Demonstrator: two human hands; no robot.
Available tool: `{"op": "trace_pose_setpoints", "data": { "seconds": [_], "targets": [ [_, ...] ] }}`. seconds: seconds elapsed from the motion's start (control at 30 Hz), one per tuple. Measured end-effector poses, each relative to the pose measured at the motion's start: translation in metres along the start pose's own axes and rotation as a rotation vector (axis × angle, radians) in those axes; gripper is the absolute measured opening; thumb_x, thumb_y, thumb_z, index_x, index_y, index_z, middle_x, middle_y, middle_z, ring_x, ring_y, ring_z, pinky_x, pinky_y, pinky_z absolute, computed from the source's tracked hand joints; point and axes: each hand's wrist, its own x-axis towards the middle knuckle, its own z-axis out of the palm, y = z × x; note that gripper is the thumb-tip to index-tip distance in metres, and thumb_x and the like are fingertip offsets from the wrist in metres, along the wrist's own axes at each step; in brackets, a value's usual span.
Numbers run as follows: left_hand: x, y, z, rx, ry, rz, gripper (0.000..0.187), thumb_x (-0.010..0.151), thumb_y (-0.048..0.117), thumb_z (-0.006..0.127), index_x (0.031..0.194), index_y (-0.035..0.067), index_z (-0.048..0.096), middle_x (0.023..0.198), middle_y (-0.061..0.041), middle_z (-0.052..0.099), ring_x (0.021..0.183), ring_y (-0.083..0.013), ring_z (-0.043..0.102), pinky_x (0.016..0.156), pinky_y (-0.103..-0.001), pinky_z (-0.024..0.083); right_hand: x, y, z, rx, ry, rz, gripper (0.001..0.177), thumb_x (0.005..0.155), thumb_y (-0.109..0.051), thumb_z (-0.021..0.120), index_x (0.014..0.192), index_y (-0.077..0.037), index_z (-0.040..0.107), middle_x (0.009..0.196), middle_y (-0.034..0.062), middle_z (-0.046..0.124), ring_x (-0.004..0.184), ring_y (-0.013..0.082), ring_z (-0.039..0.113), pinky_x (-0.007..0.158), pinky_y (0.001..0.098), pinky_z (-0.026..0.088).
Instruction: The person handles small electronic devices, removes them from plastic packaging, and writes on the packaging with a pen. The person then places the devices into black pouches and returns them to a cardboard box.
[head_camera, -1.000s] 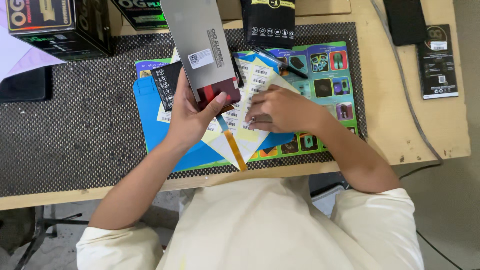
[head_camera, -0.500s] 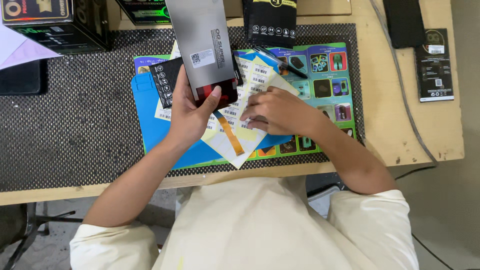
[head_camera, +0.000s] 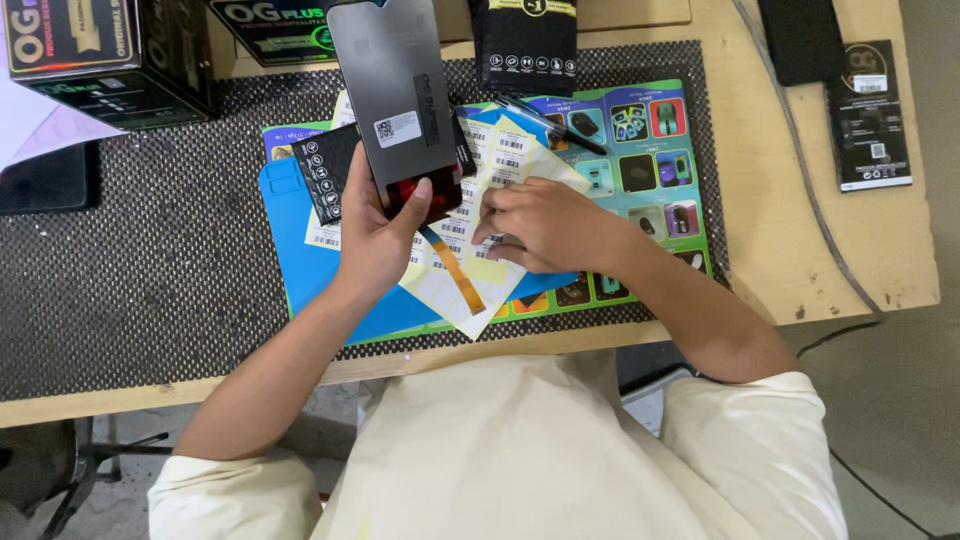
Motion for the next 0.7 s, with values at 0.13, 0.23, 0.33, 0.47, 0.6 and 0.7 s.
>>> {"op": "trace_pose_setpoints", "data": {
  "seconds": [0.13,0.23,0.33,0.47,0.6,0.7],
  "targets": [
    [-0.001,-0.001,0.004,-0.013,0.003,-0.019,0.04,0.102,-0.005,0.057,0.139,0.008,0.049,0.119,-0.012,0.067,0.115,-0.0222,0.065,0.103,-0.048,0.056,0.0,0.001,-0.001,0.054,0.005,0.007,0.028,0.098,-0.034,0.069,0.111,-0.01,0.075,0.115,0.0104,0.067,0.105,0.0305,0.07,0.089,0.0438,0.051],
    [-0.003,0.012,0.011,0.024,0.016,-0.072,0.036,0.102,-0.004,0.058,0.134,0.01,0.051,0.11,-0.005,0.067,0.103,-0.0129,0.064,0.094,-0.038,0.059,0.002,0.003,-0.002,0.064,-0.03,-0.002,0.028,0.099,-0.034,0.066,0.116,-0.011,0.07,0.117,0.0105,0.065,0.108,0.0307,0.068,0.092,0.045,0.05],
    [-0.001,0.007,0.01,0.02,0.015,-0.089,0.033,0.102,-0.004,0.058,0.131,0.01,0.053,0.107,-0.006,0.068,0.099,-0.0128,0.064,0.089,-0.036,0.06,0.001,0.005,-0.009,0.092,-0.092,0.027,0.026,0.099,-0.036,0.062,0.116,-0.015,0.068,0.111,0.008,0.065,0.107,0.0278,0.067,0.095,0.0439,0.048],
    [0.002,-0.003,0.005,0.041,0.021,-0.097,0.032,0.102,-0.004,0.058,0.13,0.01,0.054,0.105,-0.004,0.067,0.096,-0.0107,0.062,0.085,-0.032,0.059,-0.004,0.001,-0.028,0.223,-0.163,0.006,0.038,0.094,-0.03,0.065,0.125,-0.007,0.064,0.124,0.016,0.063,0.116,0.0353,0.062,0.1,0.0504,0.045],
    [0.001,-0.011,0.005,0.004,0.018,-0.097,0.029,0.103,-0.004,0.056,0.129,0.008,0.054,0.107,-0.008,0.069,0.099,-0.0155,0.066,0.089,-0.039,0.061,-0.001,0.004,-0.034,0.275,-0.231,-0.004,0.033,0.09,-0.032,0.068,0.117,-0.013,0.07,0.118,0.0113,0.062,0.116,0.0352,0.061,0.105,0.0514,0.043],
    [0.001,-0.012,0.004,0.014,0.002,-0.089,0.031,0.102,-0.005,0.057,0.13,0.008,0.053,0.109,-0.009,0.068,0.101,-0.0154,0.065,0.089,-0.039,0.061,-0.001,0.01,-0.036,0.426,-0.219,0.011,0.022,0.089,-0.028,0.067,0.106,-0.014,0.069,0.108,0.01,0.066,0.112,0.034,0.063,0.103,0.0517,0.044]
  ]
}}
